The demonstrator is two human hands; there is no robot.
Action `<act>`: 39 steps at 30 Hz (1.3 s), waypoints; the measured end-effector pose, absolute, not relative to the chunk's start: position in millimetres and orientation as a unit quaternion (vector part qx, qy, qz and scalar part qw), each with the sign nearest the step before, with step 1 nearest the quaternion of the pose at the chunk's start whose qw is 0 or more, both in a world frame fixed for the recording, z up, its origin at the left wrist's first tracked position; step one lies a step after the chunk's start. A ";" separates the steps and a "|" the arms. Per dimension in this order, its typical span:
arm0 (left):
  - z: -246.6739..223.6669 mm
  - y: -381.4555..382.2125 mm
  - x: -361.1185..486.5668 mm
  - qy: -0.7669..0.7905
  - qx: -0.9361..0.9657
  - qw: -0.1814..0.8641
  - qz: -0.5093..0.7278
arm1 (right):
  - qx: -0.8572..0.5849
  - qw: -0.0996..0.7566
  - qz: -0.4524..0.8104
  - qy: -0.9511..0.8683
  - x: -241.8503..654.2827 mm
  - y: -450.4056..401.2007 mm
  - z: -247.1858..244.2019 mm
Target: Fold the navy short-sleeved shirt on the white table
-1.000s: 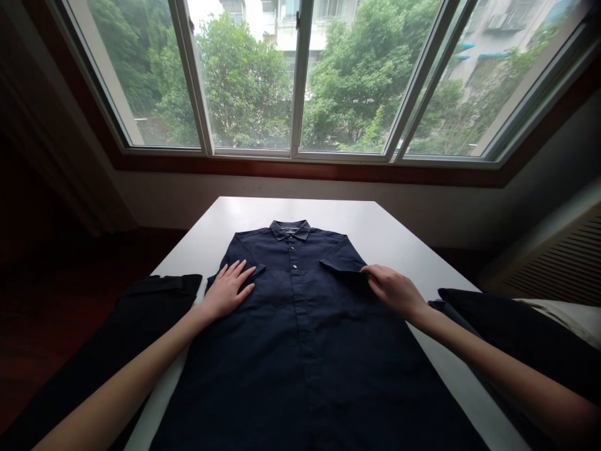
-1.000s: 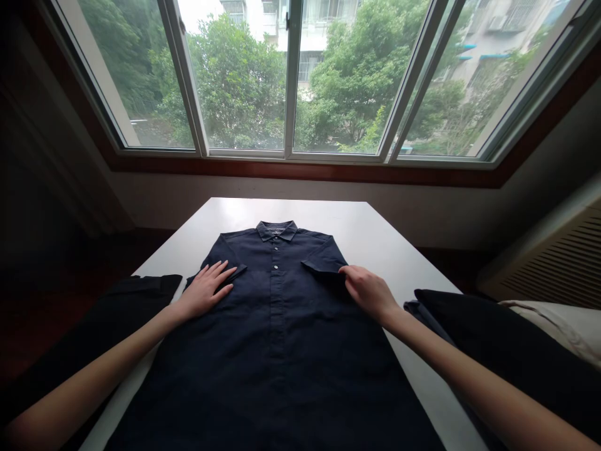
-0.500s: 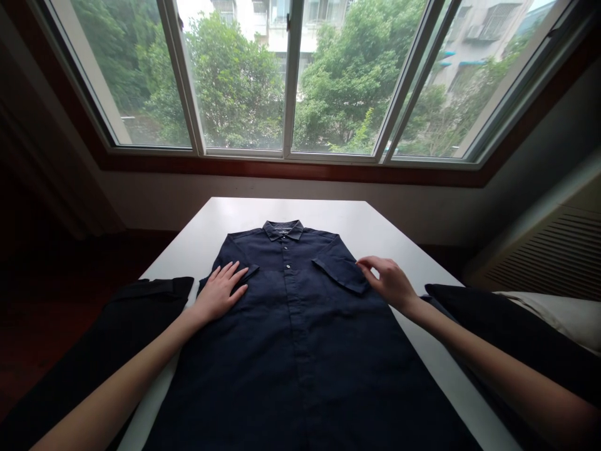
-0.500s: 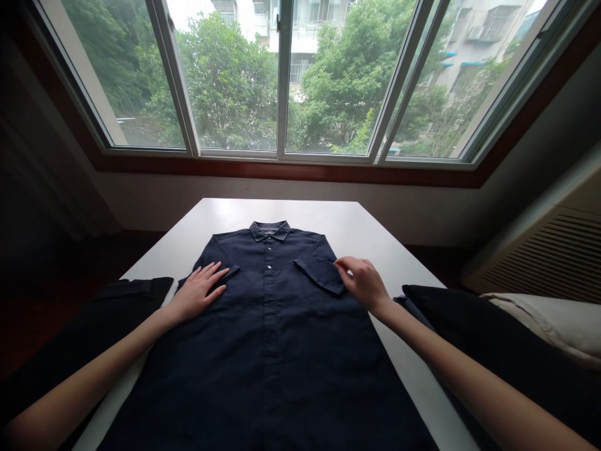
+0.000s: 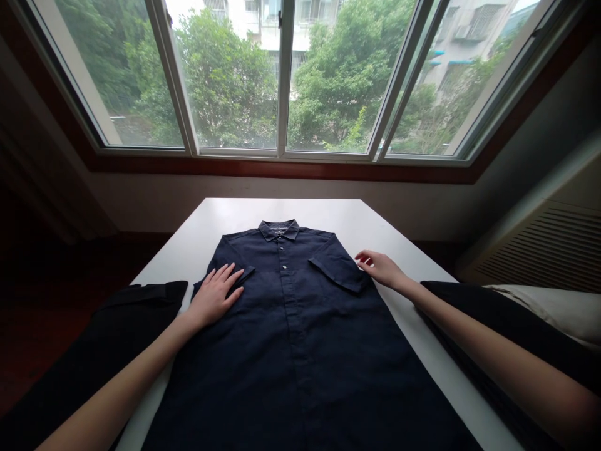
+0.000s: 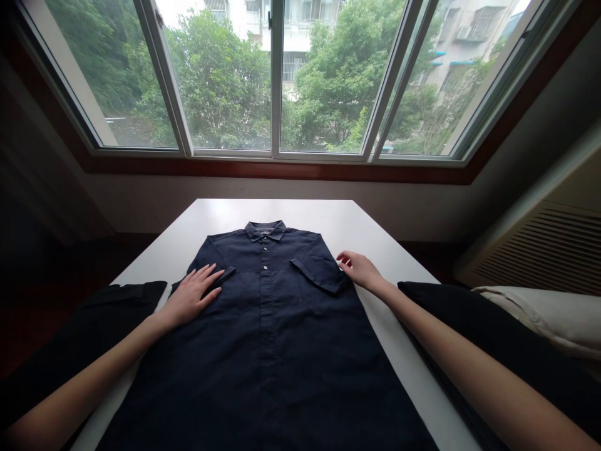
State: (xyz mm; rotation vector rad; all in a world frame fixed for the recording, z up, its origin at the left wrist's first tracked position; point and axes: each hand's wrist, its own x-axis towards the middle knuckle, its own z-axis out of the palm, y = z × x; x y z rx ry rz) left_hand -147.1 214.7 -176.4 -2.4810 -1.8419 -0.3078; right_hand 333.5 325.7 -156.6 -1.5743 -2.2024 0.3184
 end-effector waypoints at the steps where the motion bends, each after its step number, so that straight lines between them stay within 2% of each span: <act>1: -176.4 214.7 -147.1 -0.593 -0.799 0.018 -0.099 | -0.566 0.206 0.131 -0.788 335.9 324.3 -157.2; 6: -177.4 214.8 -147.1 -0.593 -0.798 0.018 -0.105 | -0.556 0.211 0.188 -0.782 346.3 316.4 -155.9; 19: -179.1 215.4 -147.7 -0.591 -0.798 0.025 -0.112 | -0.625 0.174 0.217 -0.729 349.0 311.6 -154.0; 22: -179.0 215.1 -147.4 -0.592 -0.798 0.023 -0.109 | -0.637 0.160 0.176 -0.733 346.1 311.8 -151.9; 26: -178.8 215.1 -147.5 -0.593 -0.798 0.019 -0.109 | -0.584 0.195 0.092 -0.783 336.2 308.9 -147.2; 31: -179.0 215.4 -147.6 -0.593 -0.798 0.023 -0.102 | -0.482 0.153 0.100 -0.857 318.3 300.7 -144.6; 39: -180.5 215.1 -147.4 -0.594 -0.796 0.021 -0.117 | -0.508 0.104 0.104 -0.849 318.9 300.1 -148.1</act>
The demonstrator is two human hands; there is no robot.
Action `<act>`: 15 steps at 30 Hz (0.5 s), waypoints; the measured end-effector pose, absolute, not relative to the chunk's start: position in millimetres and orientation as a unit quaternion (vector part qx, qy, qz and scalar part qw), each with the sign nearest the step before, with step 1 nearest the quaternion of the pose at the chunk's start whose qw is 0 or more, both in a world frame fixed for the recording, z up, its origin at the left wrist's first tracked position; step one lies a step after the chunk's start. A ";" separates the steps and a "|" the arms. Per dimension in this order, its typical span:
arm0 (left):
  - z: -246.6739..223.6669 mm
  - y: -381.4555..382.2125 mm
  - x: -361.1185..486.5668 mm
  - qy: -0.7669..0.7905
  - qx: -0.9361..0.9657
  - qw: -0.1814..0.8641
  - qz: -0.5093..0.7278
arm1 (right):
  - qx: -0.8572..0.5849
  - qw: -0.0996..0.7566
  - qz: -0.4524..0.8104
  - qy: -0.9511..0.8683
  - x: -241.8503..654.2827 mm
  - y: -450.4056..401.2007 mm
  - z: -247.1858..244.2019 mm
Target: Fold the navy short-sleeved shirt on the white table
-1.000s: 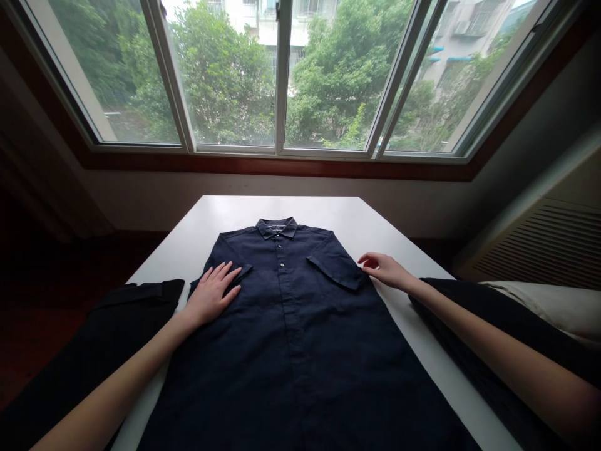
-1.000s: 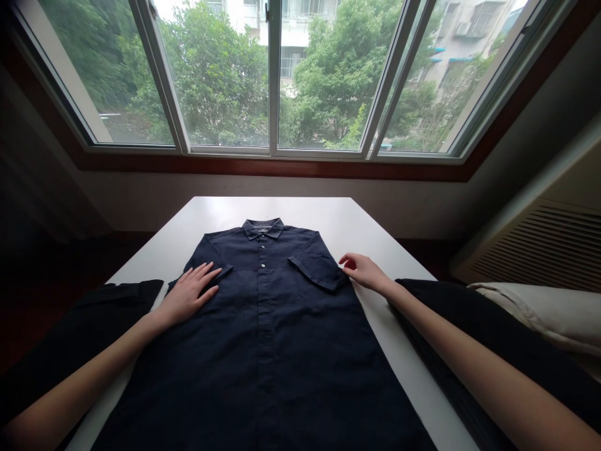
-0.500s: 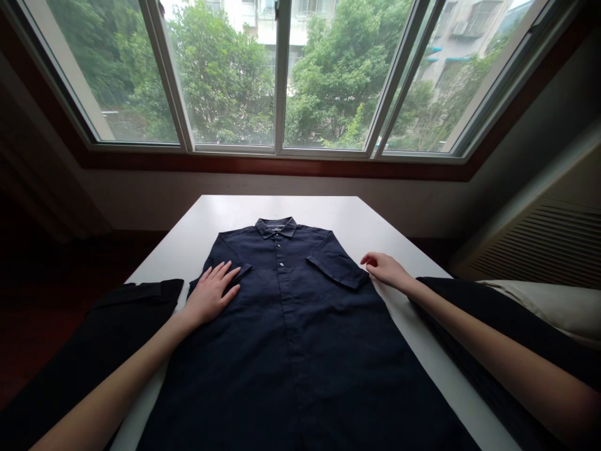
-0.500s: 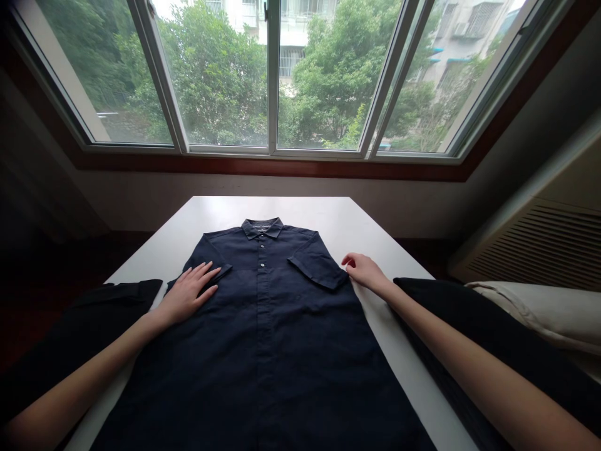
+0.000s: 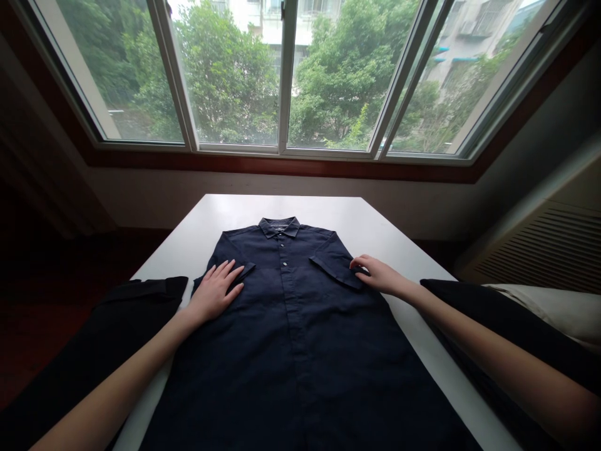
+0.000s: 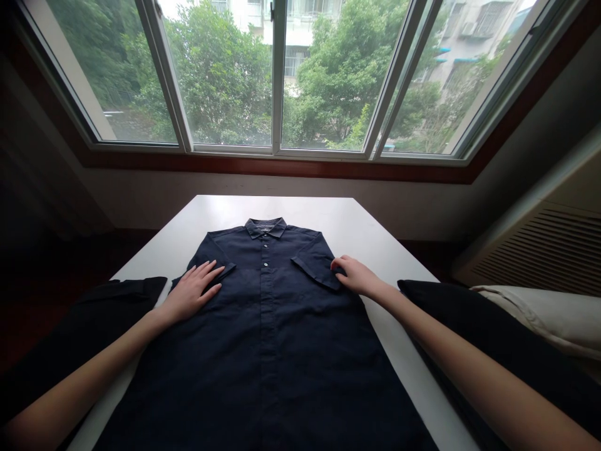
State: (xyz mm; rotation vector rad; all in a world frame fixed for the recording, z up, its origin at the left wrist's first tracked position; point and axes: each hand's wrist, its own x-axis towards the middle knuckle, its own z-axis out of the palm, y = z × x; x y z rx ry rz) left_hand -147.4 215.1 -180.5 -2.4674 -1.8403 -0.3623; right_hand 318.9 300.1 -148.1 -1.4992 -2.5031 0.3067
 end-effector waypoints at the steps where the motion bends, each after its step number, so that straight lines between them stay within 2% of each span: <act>1: -180.7 215.2 -147.5 -0.594 -0.796 0.022 -0.118 | -0.512 0.095 0.094 -0.849 319.3 298.9 -147.2; 6: -179.5 214.9 -147.8 -0.593 -0.797 0.018 -0.112 | -0.508 0.075 0.018 -0.858 315.2 290.6 -142.4; 11: -177.1 213.5 -146.3 -0.596 -0.795 0.005 -0.112 | -0.508 0.055 -0.001 -0.860 310.7 289.8 -143.9; 15: -169.9 215.7 -150.0 -0.590 -0.798 -0.056 -0.109 | -0.500 0.066 -0.036 -0.862 304.0 283.7 -142.1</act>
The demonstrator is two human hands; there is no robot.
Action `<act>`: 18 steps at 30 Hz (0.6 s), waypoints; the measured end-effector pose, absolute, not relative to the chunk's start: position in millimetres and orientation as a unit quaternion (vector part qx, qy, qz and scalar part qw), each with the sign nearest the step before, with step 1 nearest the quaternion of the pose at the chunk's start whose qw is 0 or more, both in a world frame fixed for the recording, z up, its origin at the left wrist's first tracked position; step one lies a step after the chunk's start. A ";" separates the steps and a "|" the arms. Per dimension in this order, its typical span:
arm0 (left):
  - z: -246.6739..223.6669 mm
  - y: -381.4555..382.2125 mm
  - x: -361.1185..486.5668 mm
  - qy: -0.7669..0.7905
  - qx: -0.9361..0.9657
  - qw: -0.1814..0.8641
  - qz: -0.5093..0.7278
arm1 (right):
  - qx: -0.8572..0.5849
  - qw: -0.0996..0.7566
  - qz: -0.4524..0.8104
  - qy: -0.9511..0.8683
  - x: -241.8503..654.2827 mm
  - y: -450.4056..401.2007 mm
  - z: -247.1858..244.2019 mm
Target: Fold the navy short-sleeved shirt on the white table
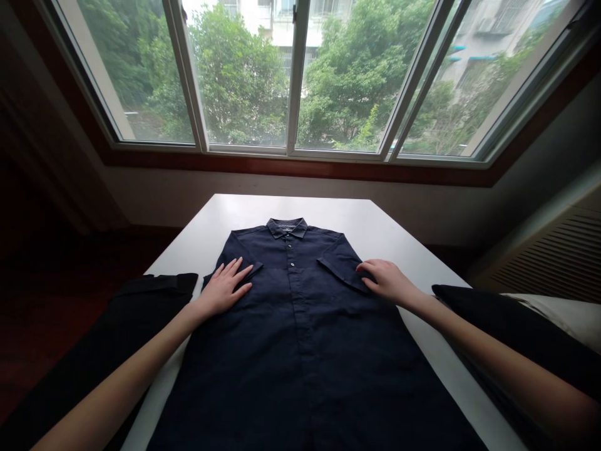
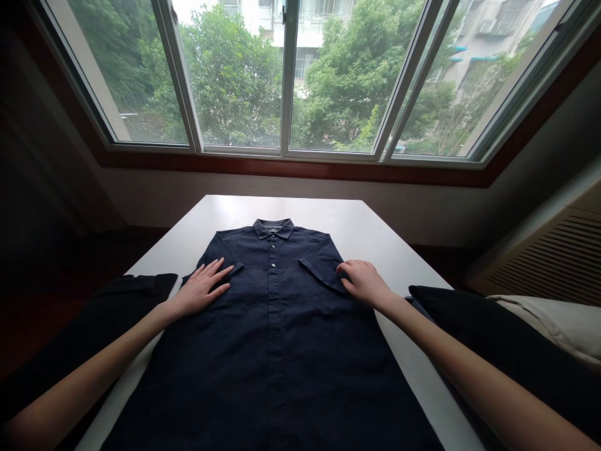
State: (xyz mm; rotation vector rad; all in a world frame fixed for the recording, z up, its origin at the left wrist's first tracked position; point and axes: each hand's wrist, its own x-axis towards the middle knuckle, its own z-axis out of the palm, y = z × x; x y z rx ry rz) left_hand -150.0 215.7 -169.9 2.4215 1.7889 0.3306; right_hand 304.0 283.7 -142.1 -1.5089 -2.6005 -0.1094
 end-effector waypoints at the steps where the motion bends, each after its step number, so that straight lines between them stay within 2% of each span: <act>1: -166.6 216.5 -152.9 0.586 0.798 0.079 0.118 | -0.493 0.074 -0.043 -0.866 301.0 280.5 -140.3; 4: -153.0 214.6 -166.9 0.590 0.777 0.122 0.183 | -0.456 0.097 -0.041 -0.884 289.1 269.9 -132.2; 8: -129.6 184.1 -189.4 0.617 0.743 0.113 0.232 | -0.423 0.118 -0.015 -0.898 267.8 265.1 -120.5; 13: -109.1 86.8 -203.5 0.643 0.740 0.103 0.166 | -0.387 0.130 0.033 -0.912 224.4 285.4 -113.8; 18: -133.7 -26.4 -200.7 0.690 0.700 0.067 0.171 | -0.378 0.133 0.077 -0.913 141.7 319.6 -113.4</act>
